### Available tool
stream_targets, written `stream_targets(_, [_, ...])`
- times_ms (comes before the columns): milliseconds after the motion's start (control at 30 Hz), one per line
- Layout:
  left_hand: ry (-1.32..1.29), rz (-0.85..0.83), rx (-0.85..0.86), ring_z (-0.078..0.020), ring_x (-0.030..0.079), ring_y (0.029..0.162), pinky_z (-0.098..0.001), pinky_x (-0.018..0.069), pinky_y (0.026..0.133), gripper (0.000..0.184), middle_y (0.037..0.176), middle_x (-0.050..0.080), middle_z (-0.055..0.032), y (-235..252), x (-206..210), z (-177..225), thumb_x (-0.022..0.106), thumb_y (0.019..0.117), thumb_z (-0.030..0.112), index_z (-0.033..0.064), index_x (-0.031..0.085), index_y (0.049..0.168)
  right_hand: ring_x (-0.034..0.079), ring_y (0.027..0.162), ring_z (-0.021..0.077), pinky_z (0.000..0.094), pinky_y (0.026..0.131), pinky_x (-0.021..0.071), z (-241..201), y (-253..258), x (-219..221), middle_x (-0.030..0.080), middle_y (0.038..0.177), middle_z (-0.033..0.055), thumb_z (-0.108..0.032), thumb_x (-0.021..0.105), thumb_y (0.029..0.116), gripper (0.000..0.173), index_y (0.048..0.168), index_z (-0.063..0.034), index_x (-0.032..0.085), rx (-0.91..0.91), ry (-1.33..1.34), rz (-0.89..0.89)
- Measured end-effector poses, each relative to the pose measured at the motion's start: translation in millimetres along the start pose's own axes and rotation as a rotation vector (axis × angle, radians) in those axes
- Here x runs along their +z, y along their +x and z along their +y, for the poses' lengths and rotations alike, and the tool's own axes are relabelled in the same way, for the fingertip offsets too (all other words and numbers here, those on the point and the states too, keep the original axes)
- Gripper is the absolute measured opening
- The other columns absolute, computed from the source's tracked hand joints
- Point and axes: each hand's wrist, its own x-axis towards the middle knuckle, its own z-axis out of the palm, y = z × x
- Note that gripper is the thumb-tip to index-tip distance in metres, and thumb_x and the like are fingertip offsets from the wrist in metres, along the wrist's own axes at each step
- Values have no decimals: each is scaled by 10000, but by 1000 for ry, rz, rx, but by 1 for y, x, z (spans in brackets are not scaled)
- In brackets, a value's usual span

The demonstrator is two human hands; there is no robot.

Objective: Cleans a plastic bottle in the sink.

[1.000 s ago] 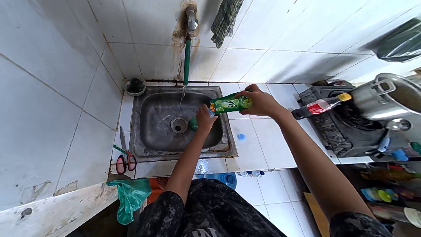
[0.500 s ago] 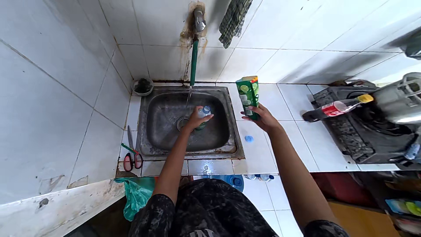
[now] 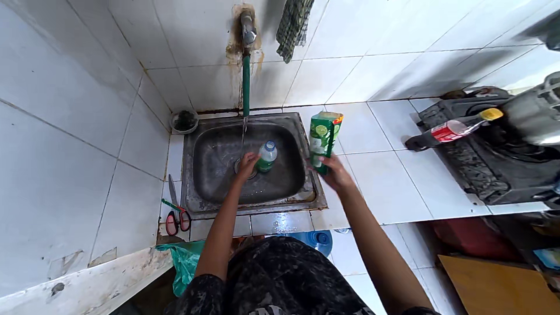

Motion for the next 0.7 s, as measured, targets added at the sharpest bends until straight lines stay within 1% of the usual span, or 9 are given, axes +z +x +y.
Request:
stream_targets(67, [70, -13, -140, -364, 581, 1250, -461, 482, 1034, 491, 1429, 510, -305, -10, -4, -11, 513, 1080, 192, -88, 395, 1467, 672, 906, 140, 328, 763, 601, 6, -23, 43, 621, 1123, 82, -175, 620, 851, 675, 1428, 26, 333, 72, 12, -70])
stream_targets(133, [124, -58, -285, -377, 577, 1250, -472, 477, 1036, 444, 1436, 502, -301, -23, -9, -19, 494, 1087, 161, -77, 425, 1455, 655, 924, 147, 337, 777, 590, 11, -38, 84, 606, 1147, 94, -90, 563, 907, 578, 1436, 27, 362, 202, 50, -175])
stream_targets(167, [145, -68, -318, -372, 582, 1237, -463, 482, 1027, 424, 1433, 500, -302, -32, -13, -21, 476, 1091, 145, -78, 435, 1449, 651, 921, 143, 328, 778, 585, 15, -41, 102, 602, 1143, 90, -66, 525, 954, 517, 1439, 16, 367, 268, 90, -207])
stream_targets(233, [143, -32, -331, -363, 589, 1199, -450, 491, 1000, 391, 1415, 498, -312, -44, -20, -23, 442, 1093, 108, -90, 445, 1431, 648, 904, 140, 312, 769, 578, 26, -38, 128, 597, 1125, 88, -58, 473, 1020, 447, 1449, -12, 359, 371, 188, -215])
stream_targets(300, [109, 35, -333, -344, 597, 1167, -436, 493, 988, 384, 1404, 505, -308, -46, -27, -25, 427, 1098, 105, -93, 449, 1427, 645, 902, 145, 305, 771, 577, 36, -27, 145, 586, 1129, 96, -67, 475, 1047, 431, 1458, -29, 350, 415, 264, -180])
stream_targets(367, [84, 83, -333, -314, 609, 1131, -413, 503, 967, 379, 1375, 530, -293, -45, -32, -26, 436, 1097, 110, -90, 459, 1418, 640, 914, 154, 309, 782, 573, 44, -15, 154, 580, 1149, 108, -76, 492, 1052, 438, 1464, -31, 350, 419, 304, -146])
stream_targets(467, [75, 116, -330, -268, 615, 1079, -377, 506, 932, 371, 1328, 562, -265, -49, -37, -23, 436, 1097, 112, -76, 467, 1416, 641, 895, 155, 304, 775, 574, 48, -2, 164, 581, 1125, 114, -65, 497, 1041, 437, 1451, -23, 353, 373, 320, -131])
stream_targets(600, [29, 143, -337, -302, 617, 1137, -407, 497, 971, 377, 1361, 561, -266, -56, -40, -23, 434, 1104, 137, -75, 477, 1413, 632, 918, 154, 307, 788, 568, 54, 9, 168, 570, 1154, 121, -42, 526, 1010, 488, 1459, -2, 339, 270, 323, -138])
stream_targets(700, [32, 151, -349, -287, 625, 1120, -400, 498, 955, 376, 1357, 578, -250, -58, -42, -32, 435, 1105, 150, -59, 490, 1414, 632, 910, 143, 301, 784, 571, 59, 15, 168, 567, 1143, 113, -31, 528, 992, 481, 1437, 4, 349, 215, 342, -143])
